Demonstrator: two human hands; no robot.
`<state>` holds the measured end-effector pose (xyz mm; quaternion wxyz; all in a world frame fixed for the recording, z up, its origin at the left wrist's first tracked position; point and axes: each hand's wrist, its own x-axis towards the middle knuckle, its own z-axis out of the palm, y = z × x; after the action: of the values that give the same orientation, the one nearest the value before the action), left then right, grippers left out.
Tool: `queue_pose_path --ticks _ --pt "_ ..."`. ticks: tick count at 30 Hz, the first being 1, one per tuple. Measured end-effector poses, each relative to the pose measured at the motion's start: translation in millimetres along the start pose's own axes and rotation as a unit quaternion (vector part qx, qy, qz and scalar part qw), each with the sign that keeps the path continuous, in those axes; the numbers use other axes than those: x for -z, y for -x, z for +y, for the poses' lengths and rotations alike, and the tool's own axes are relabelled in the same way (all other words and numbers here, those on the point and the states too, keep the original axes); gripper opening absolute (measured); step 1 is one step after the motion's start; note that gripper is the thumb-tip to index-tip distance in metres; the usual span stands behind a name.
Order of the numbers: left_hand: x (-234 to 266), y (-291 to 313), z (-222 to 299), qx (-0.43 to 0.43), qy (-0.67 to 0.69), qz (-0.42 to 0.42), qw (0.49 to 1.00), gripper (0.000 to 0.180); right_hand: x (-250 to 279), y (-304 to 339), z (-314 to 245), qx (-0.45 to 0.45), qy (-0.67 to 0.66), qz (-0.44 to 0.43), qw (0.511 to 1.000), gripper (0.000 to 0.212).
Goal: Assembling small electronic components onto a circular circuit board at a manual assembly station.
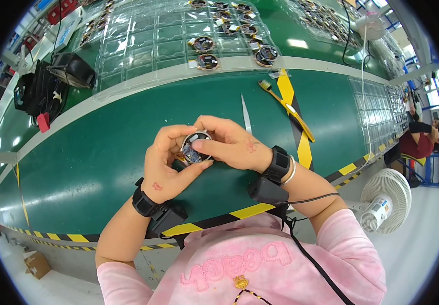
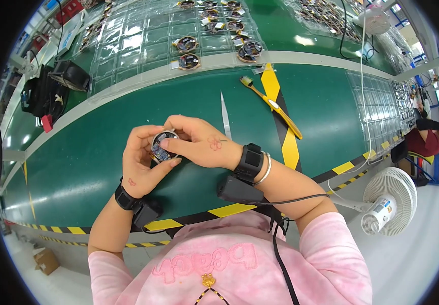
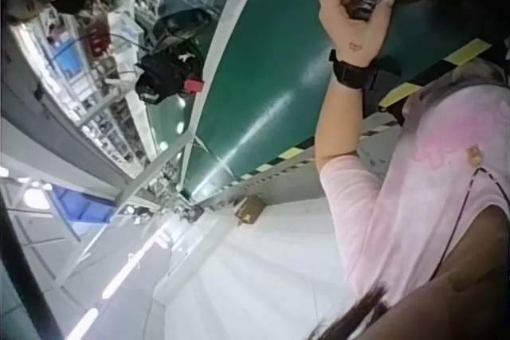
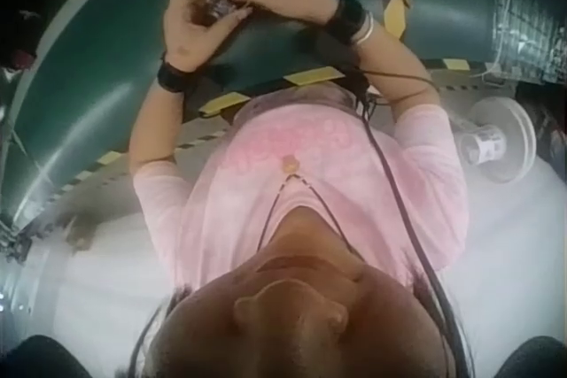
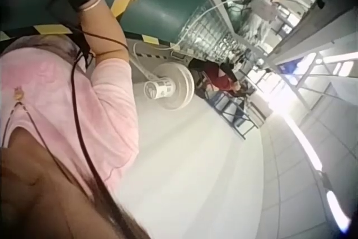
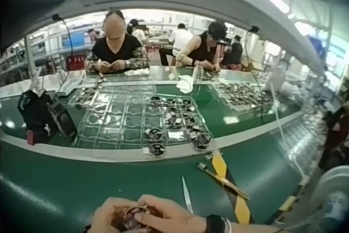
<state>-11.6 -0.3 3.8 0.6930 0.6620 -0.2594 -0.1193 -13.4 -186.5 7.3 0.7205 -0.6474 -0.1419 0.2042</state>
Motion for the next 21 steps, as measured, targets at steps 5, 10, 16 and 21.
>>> queue_pose_path --ticks 5,10,16,21 --pt "1.7 -0.4 2.4 -0.024 -0.018 0.040 0.999 0.057 -2.8 4.4 -19.4 -0.048 -0.093 -0.009 0.994 0.011" --pt "1.7 -1.2 2.5 -0.036 -0.049 0.041 0.997 0.057 -3.0 3.4 -13.3 -0.042 -0.067 0.009 0.997 0.013" --pt "-0.5 0.0 -3.6 -0.065 -0.032 0.043 0.996 0.057 -5.8 3.4 -10.1 -0.010 -0.048 0.017 0.999 0.012" --pt "-1.5 1.9 -6.7 -0.076 -0.059 0.044 0.994 0.058 -8.9 4.3 -13.9 -0.038 0.001 0.037 0.999 0.011"
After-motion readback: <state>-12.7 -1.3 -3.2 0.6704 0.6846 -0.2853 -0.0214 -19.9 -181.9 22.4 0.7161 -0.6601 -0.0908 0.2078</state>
